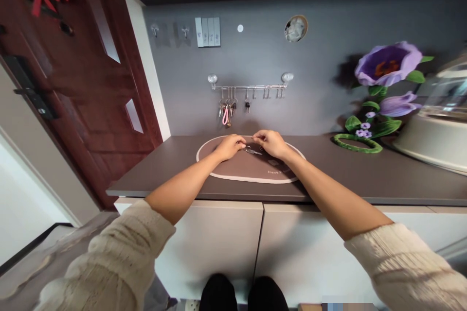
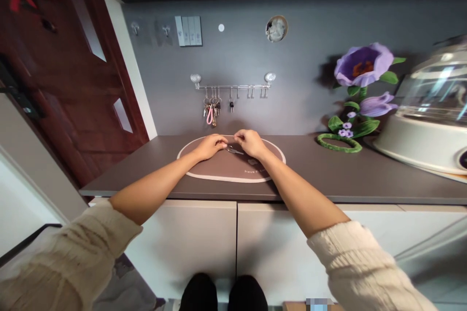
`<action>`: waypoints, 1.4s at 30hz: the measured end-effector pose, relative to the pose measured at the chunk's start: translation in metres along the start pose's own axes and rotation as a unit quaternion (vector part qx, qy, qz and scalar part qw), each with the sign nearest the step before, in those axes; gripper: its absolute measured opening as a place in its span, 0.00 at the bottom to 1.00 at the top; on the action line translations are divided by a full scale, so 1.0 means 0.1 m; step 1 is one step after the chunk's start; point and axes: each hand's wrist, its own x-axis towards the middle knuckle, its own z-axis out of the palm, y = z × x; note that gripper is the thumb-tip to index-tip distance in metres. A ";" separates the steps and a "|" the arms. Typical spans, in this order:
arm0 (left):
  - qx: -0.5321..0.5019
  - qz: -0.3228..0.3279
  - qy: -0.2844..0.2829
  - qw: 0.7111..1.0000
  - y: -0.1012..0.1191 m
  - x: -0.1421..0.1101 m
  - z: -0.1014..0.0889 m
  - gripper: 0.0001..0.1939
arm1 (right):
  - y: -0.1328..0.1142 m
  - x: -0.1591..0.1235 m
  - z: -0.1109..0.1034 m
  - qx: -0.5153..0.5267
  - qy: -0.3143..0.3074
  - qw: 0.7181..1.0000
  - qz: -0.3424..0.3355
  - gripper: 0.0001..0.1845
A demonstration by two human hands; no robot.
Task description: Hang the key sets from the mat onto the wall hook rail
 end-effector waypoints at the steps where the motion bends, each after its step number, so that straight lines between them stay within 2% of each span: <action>1: 0.006 0.001 -0.008 1.000 0.00 0.00 0.00 0.09 | 0.00 0.00 0.00 -0.022 -0.005 1.000 -0.008 0.09; 6: 0.004 0.010 -0.031 0.999 0.01 0.00 0.01 0.10 | 0.03 0.00 0.03 -0.108 -0.037 0.992 -0.043 0.10; 11: 0.005 0.007 -0.045 0.999 0.01 0.00 0.01 0.09 | 0.07 0.00 0.06 -0.119 -0.059 0.991 -0.034 0.09; 20: 0.002 0.006 -0.023 1.000 0.02 0.01 0.03 0.10 | 0.05 0.00 0.08 -0.112 -0.061 0.992 -0.022 0.07; 28: -0.004 -0.024 0.025 0.999 0.07 0.02 -0.01 0.10 | 0.03 0.00 0.07 -0.126 -0.063 0.990 -0.018 0.08; 35: -0.070 -0.062 0.067 0.993 0.07 0.02 -0.01 0.09 | -0.07 -0.03 0.04 -0.081 -0.043 0.996 0.006 0.08; 42: -0.194 -0.109 0.099 0.970 0.08 0.03 0.03 0.08 | -0.13 -0.04 0.03 0.036 0.002 0.998 0.056 0.09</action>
